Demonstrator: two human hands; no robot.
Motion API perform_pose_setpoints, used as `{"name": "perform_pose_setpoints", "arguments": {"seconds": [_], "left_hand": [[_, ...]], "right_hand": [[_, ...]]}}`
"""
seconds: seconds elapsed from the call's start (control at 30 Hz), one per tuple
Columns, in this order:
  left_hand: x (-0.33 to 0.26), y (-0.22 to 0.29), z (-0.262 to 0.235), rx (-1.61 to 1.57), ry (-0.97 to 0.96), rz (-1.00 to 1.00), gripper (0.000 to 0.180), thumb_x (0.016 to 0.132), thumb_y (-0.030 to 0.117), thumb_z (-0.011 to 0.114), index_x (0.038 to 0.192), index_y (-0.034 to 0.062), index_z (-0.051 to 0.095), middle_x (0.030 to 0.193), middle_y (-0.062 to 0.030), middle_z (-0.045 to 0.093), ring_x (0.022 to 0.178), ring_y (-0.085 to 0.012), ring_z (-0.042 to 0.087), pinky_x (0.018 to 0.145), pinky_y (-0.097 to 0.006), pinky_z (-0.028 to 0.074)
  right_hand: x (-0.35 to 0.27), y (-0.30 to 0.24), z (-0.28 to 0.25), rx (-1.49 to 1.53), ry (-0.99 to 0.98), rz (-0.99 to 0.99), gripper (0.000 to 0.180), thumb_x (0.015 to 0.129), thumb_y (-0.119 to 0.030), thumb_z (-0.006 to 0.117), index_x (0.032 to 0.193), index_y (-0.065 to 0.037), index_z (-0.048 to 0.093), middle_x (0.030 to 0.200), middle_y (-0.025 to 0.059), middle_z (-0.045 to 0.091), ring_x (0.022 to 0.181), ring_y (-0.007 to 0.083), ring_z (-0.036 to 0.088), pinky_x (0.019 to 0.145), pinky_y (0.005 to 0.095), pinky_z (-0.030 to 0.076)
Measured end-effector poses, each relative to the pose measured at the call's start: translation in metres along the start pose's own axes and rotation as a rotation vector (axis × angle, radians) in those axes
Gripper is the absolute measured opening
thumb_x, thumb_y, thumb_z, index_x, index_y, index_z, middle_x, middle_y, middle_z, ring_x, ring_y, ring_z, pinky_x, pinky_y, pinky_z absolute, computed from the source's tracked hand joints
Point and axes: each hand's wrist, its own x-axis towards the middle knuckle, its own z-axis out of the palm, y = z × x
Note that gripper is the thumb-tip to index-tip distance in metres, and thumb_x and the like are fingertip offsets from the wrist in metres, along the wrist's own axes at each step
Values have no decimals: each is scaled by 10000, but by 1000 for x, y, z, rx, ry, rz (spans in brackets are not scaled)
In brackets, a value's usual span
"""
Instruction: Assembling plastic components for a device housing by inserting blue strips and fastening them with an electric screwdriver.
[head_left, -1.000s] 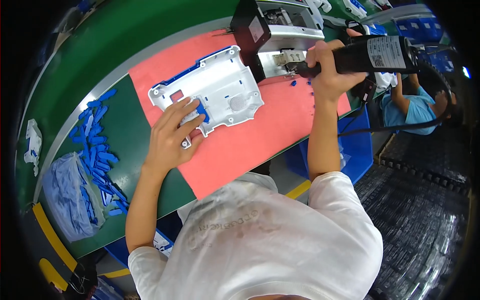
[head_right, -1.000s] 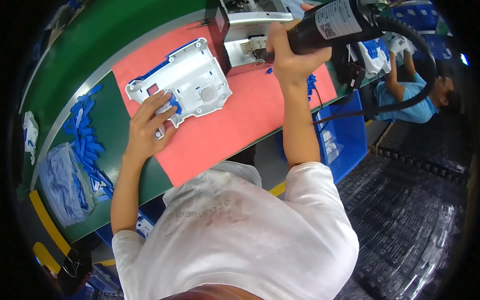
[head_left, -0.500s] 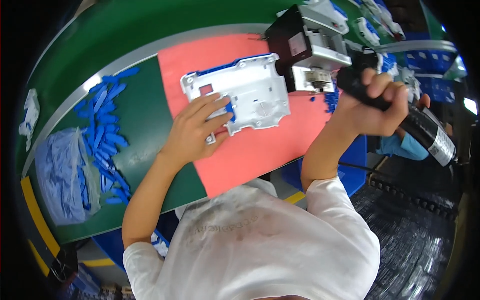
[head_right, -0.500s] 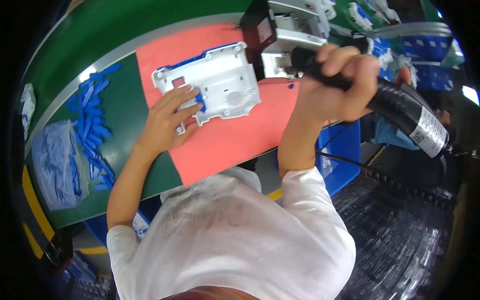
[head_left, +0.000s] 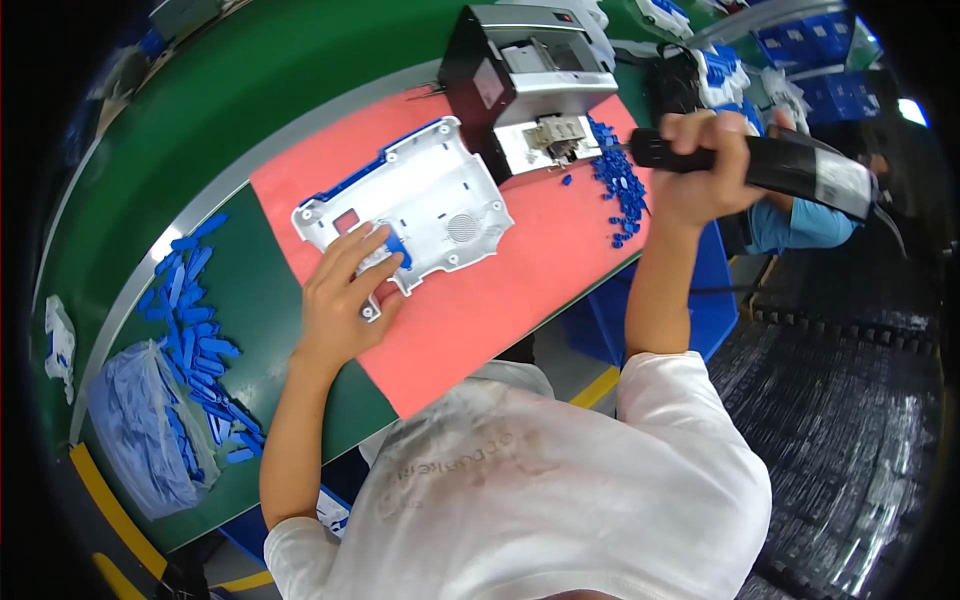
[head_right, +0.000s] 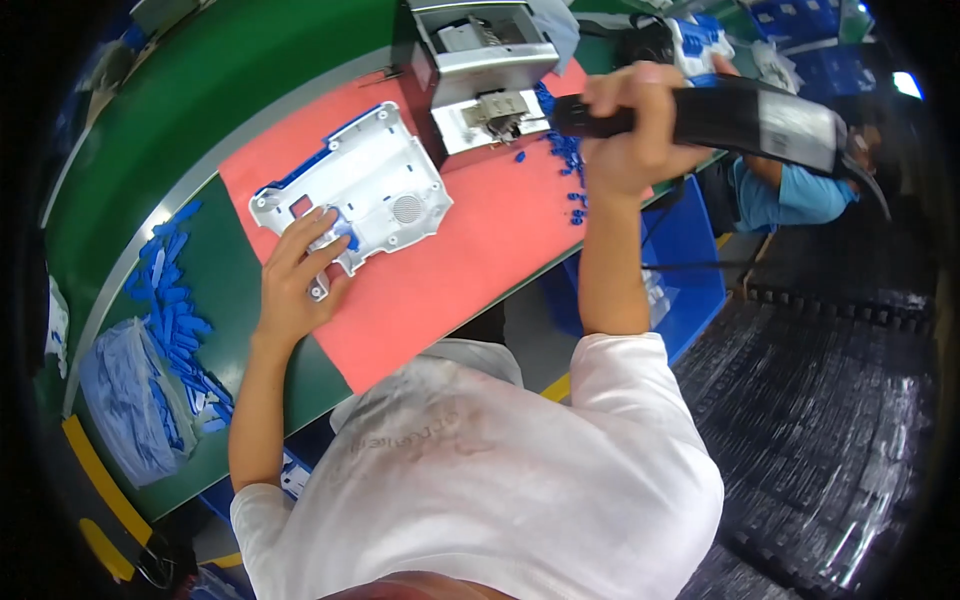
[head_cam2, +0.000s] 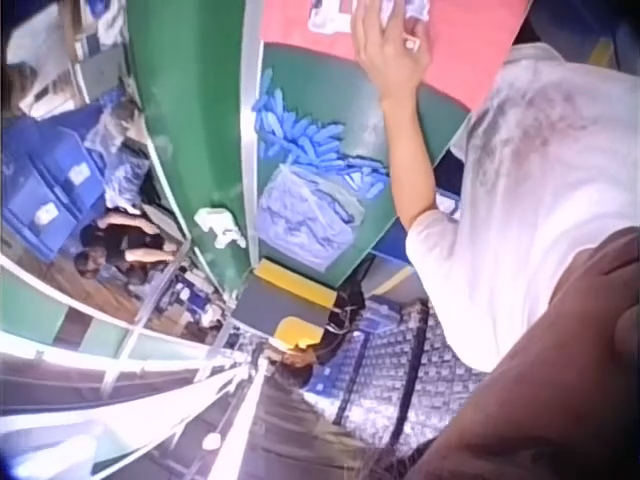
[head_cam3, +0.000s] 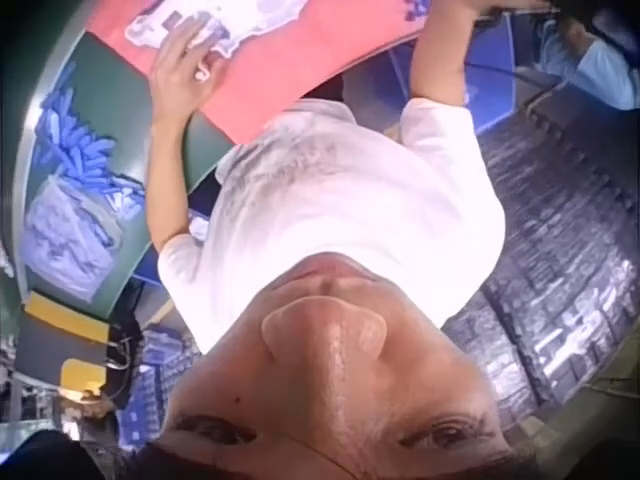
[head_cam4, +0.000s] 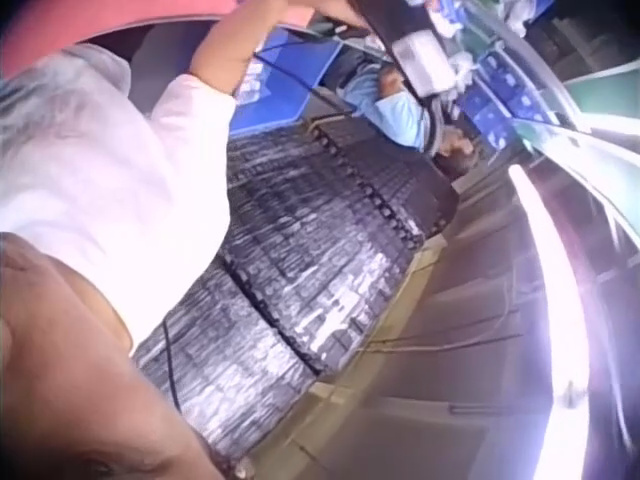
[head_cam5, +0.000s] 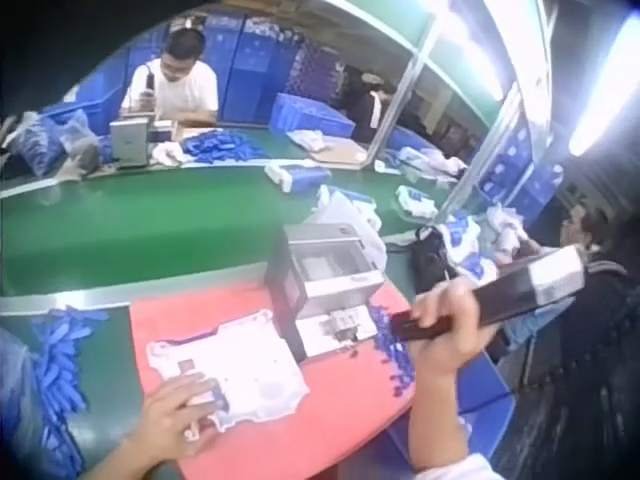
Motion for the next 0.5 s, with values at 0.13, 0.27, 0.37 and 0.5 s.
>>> {"name": "perform_pose_setpoints", "arguments": {"seconds": [0.13, 0.27, 0.37, 0.5], "left_hand": [[7, 4, 3, 12, -12, 6, 394, 612, 34, 748, 1003, 74, 711, 1248, -117, 607, 1188, -330, 559, 981, -434, 475], [7, 5, 3, 16, -23, -2, 386, 618, 32, 744, 1001, 71, 709, 1248, -121, 607, 1189, -331, 559, 985, -436, 472], [3, 4, 2, 13, -4, 14, 379, 624, 48, 748, 1001, 76, 713, 1242, -116, 610, 1182, -326, 562, 977, -428, 477], [3, 4, -3, 47, -43, 32, 433, 597, 24, 732, 1028, 56, 703, 1265, -124, 597, 1203, -344, 545, 996, -431, 464]], "right_hand": [[-12, 18, -12, -208, -111, 17, 492, 804, 86, 533, 1251, -9, 351, 608, 68, 507, 452, 173, 503, 488, 366, 478], [-23, 32, -20, -196, -209, 155, 542, 782, 144, 565, 1261, 45, 332, 606, 57, 510, 449, 151, 488, 481, 340, 455], [-32, 20, -10, -284, -276, 213, 498, 813, 88, 596, 1257, 61, 373, 609, 33, 543, 471, 97, 519, 469, 248, 431], [-51, 8, 21, 17, -241, 222, 565, 810, 98, 585, 1302, 49, 312, 600, 60, 531, 448, 140, 505, 466, 290, 446]]}}
